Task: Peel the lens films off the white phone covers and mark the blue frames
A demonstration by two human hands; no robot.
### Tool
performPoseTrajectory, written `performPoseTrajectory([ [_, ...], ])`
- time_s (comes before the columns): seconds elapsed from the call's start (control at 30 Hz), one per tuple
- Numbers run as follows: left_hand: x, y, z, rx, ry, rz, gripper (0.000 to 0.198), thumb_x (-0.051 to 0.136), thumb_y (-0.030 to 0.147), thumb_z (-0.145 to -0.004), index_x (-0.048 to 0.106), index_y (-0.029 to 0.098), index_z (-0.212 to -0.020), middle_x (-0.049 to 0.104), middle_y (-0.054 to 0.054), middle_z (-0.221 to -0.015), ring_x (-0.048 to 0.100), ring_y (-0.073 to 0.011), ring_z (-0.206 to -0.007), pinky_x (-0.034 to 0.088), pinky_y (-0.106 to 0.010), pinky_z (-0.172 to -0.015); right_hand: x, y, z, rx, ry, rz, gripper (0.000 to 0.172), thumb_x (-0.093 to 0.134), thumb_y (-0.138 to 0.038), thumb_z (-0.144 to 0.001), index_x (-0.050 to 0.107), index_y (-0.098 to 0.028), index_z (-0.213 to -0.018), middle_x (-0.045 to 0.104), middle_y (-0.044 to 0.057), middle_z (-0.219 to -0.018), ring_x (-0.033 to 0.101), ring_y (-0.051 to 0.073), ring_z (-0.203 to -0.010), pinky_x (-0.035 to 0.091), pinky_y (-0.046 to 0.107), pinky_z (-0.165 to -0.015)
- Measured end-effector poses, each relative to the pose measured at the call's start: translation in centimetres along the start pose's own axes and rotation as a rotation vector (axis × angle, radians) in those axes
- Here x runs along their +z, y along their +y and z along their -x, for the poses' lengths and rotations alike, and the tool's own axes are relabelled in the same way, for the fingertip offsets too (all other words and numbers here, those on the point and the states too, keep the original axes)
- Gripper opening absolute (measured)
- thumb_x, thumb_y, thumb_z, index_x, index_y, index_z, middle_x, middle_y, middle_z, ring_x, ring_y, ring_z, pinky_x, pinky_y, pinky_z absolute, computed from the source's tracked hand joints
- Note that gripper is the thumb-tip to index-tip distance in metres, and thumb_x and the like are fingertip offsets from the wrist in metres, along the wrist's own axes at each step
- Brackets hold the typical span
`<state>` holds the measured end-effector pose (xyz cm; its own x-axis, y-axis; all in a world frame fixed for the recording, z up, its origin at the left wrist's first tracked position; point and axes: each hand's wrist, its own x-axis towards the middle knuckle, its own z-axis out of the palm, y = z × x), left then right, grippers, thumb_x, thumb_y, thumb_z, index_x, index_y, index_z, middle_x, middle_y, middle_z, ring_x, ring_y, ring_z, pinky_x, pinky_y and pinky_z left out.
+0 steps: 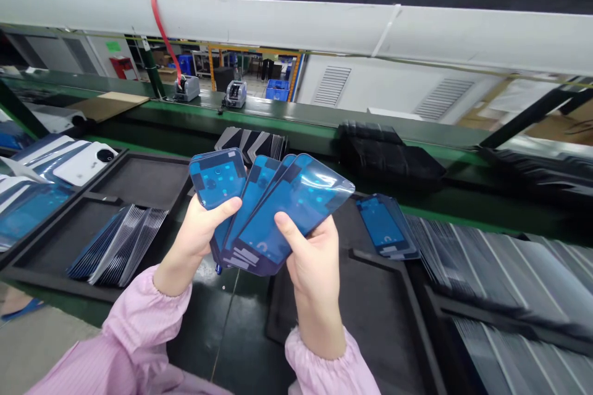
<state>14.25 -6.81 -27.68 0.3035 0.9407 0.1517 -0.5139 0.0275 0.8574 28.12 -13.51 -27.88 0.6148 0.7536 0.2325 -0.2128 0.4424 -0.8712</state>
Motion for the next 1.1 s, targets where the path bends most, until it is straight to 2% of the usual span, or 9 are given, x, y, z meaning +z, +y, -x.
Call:
performPoseTrajectory([
  [0.13, 0.1, -0.4, 0.2, -0.003, -0.039, -0.004, 0.044, 0.099, 0.041, -0.066, 0.08, 0.017, -0.098, 0.082, -0.009, -0.1, 0.079, -0.0282, -0.093, 0.066, -0.041, -0.088, -0.2, -0.1, -0.6, -0.027, -0.009, -0.033, 0.064, 0.098, -0.026, -0.064, 0.068, -0.025, -0.121, 0.079, 0.007, -0.117, 0.077, 0.026, -0.102, 0.067, 0.039, -0.086],
  [0.27, 0.3, -0.7, 0.2, -0.004, -0.039, 0.008, 0.042, 0.099, 0.041, -0.066, 0.08, 0.018, -0.096, 0.082, -0.008, -0.098, 0.079, -0.0265, -0.091, 0.066, -0.039, -0.088, 0.0, 0.1, -0.6, -0.022, -0.084, 0.012, 0.068, 0.097, -0.027, -0.066, 0.065, -0.026, -0.126, 0.077, 0.007, -0.126, 0.077, 0.026, -0.105, 0.066, 0.037, -0.09],
  [0.37, 0.3, -0.9, 0.2, -0.007, -0.035, -0.004, 0.043, 0.099, 0.042, -0.066, 0.078, 0.017, -0.094, 0.081, -0.008, -0.096, 0.078, -0.0247, -0.088, 0.065, -0.036, -0.084, -0.1, 0.2, -0.5, 0.1, -0.183, 0.049, 0.062, 0.099, -0.036, -0.065, 0.069, -0.025, -0.117, 0.08, 0.007, -0.116, 0.078, 0.029, -0.1, 0.067, 0.042, -0.087],
  [0.47, 0.4, -1.0, 0.3, -0.005, -0.024, -0.018, 0.042, 0.097, 0.044, -0.068, 0.078, 0.017, -0.093, 0.081, -0.008, -0.095, 0.078, -0.025, -0.088, 0.064, -0.035, -0.083, -0.2, 0.0, -0.6, 0.203, -0.198, 0.03, 0.056, 0.101, -0.039, -0.059, 0.071, -0.023, -0.103, 0.082, 0.008, -0.099, 0.079, 0.032, -0.088, 0.068, 0.048, -0.083],
  [0.6, 0.8, -0.3, 0.6, -0.08, -0.022, 0.07, 0.045, 0.092, 0.051, -0.074, 0.078, 0.018, -0.102, 0.081, -0.01, -0.107, 0.078, -0.0287, -0.095, 0.064, -0.04, -0.088, -0.7, -0.4, -1.1, 0.298, -0.229, -0.06, 0.054, 0.101, -0.035, -0.057, 0.072, -0.023, -0.101, 0.081, 0.009, -0.099, 0.078, 0.037, -0.098, 0.066, 0.056, -0.09],
  [0.73, 0.8, 0.5, 0.1, -0.288, -0.107, 0.274, 0.061, 0.074, 0.072, -0.082, 0.078, 0.017, -0.107, 0.08, -0.013, -0.103, 0.077, -0.0305, -0.087, 0.064, -0.043, -0.08, -1.3, -0.6, -1.9, 0.462, -0.258, -0.203, 0.048, 0.09, -0.044, -0.07, 0.074, -0.024, -0.11, 0.079, 0.01, -0.118, 0.075, 0.038, -0.111, 0.063, 0.062, -0.096],
  [0.87, 0.5, 1.1, -0.4, -0.384, -0.127, 0.375, 0.085, 0.033, 0.086, -0.094, 0.078, 0.015, -0.106, 0.079, -0.015, -0.094, 0.075, -0.0269, -0.077, 0.063, -0.04, -0.074, -1.9, -0.9, -2.7, 0.444, -0.303, -0.255, 0.046, 0.078, -0.047, -0.08, 0.074, -0.03, -0.123, 0.066, 0.004, -0.145, 0.069, 0.033, -0.123, 0.058, 0.062, -0.105],
  [1.0, 0.6, 1.6, -0.3, -0.422, -0.097, 0.381, 0.094, 0.015, 0.085, -0.097, 0.078, 0.015, -0.104, 0.079, -0.015, -0.1, 0.074, -0.0244, -0.075, 0.062, -0.038, -0.072, -2.4, -1.6, -2.9, 0.353, -0.244, -0.249, 0.039, 0.077, -0.045, -0.079, 0.074, -0.031, -0.116, 0.069, 0.004, -0.131, 0.062, 0.029, -0.13, 0.052, 0.061, -0.112],
  [1.1, 0.5, 1.8, 0.0, -0.405, -0.128, 0.364, 0.094, 0.019, 0.089, -0.094, 0.077, 0.017, -0.109, 0.079, -0.014, -0.099, 0.074, -0.0246, -0.074, 0.061, -0.038, -0.072, -2.4, -2.3, -2.4, 0.372, -0.236, -0.285, 0.045, 0.077, -0.061, -0.077, 0.072, -0.028, -0.107, 0.067, 0.007, -0.113, 0.064, 0.026, -0.114, 0.055, 0.052, -0.111],
])
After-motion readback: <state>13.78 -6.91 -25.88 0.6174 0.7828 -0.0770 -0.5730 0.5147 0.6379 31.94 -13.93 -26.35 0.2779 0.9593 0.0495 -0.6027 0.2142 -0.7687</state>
